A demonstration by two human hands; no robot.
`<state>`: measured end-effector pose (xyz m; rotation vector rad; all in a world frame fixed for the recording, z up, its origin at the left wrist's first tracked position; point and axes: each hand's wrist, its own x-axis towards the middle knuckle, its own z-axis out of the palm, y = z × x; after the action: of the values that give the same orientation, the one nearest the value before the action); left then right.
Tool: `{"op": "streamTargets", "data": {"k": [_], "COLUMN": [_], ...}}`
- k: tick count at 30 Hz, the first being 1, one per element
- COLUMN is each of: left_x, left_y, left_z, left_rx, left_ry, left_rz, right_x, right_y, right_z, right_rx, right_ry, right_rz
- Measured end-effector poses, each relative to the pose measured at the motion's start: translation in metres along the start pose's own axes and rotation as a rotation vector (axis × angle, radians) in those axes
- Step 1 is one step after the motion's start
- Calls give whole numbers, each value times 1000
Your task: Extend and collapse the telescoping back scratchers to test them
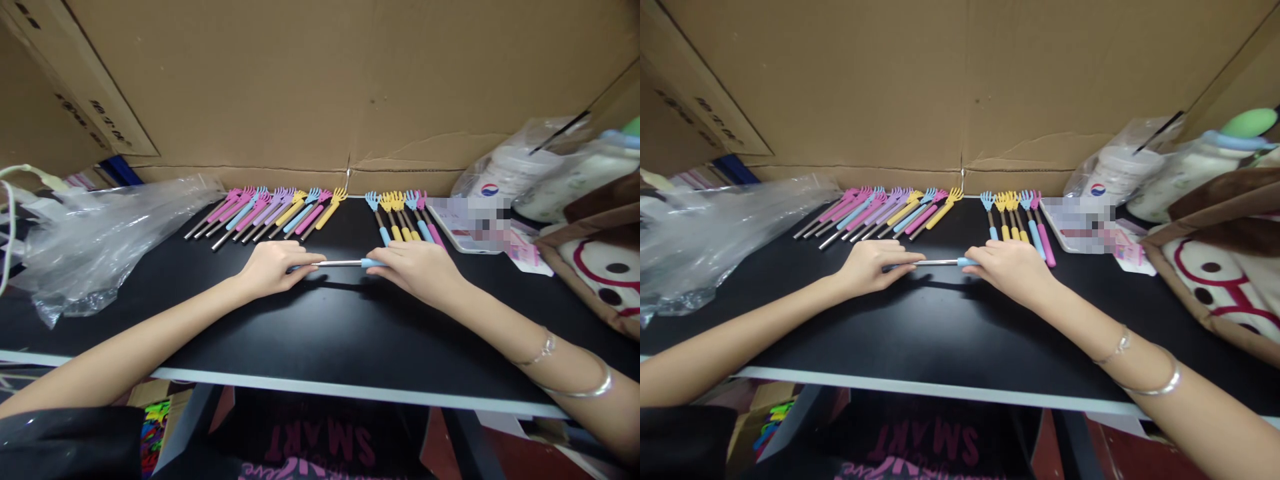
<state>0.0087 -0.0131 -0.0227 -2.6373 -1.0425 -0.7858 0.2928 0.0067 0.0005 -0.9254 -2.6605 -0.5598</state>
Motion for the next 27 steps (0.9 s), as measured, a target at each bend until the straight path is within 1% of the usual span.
{"op": "streamTargets", "data": {"k": [4, 8, 10, 12, 16, 19, 21, 23, 25, 27], "left_x": [0, 2, 2, 3, 3, 4, 5, 6, 7, 8], "left_y": [1, 2, 3, 3, 3, 4, 4, 4, 4, 3], "left_z": [-3, -6, -7, -7, -7, -8, -8, -7, -7, -8], "left_rx": [126, 203, 230, 252, 276, 276, 279, 286, 289, 285], "left_ry": [46, 85, 101, 116, 124, 105, 85, 62, 45, 44], "left_rz": [83, 145, 166, 181, 178, 144, 122, 114, 120, 126], "right_x": [0, 4, 6, 6, 4, 2, 3, 6, 7, 2], "right_y": [-4, -9, -11, -12, -13, -12, -14, -18, -27, -42], "right_z": [3, -2, -5, -7, -7, -6, -10, -22, -41, -60], "right_rx": [160, 208, 210, 207, 179, 128, 75, 3, -49, -16], "right_ry": [-149, -295, -337, -344, -267, -157, -67, 18, 77, 99], "right_rz": [91, 172, 191, 195, 164, 121, 74, 19, -44, -142]}}
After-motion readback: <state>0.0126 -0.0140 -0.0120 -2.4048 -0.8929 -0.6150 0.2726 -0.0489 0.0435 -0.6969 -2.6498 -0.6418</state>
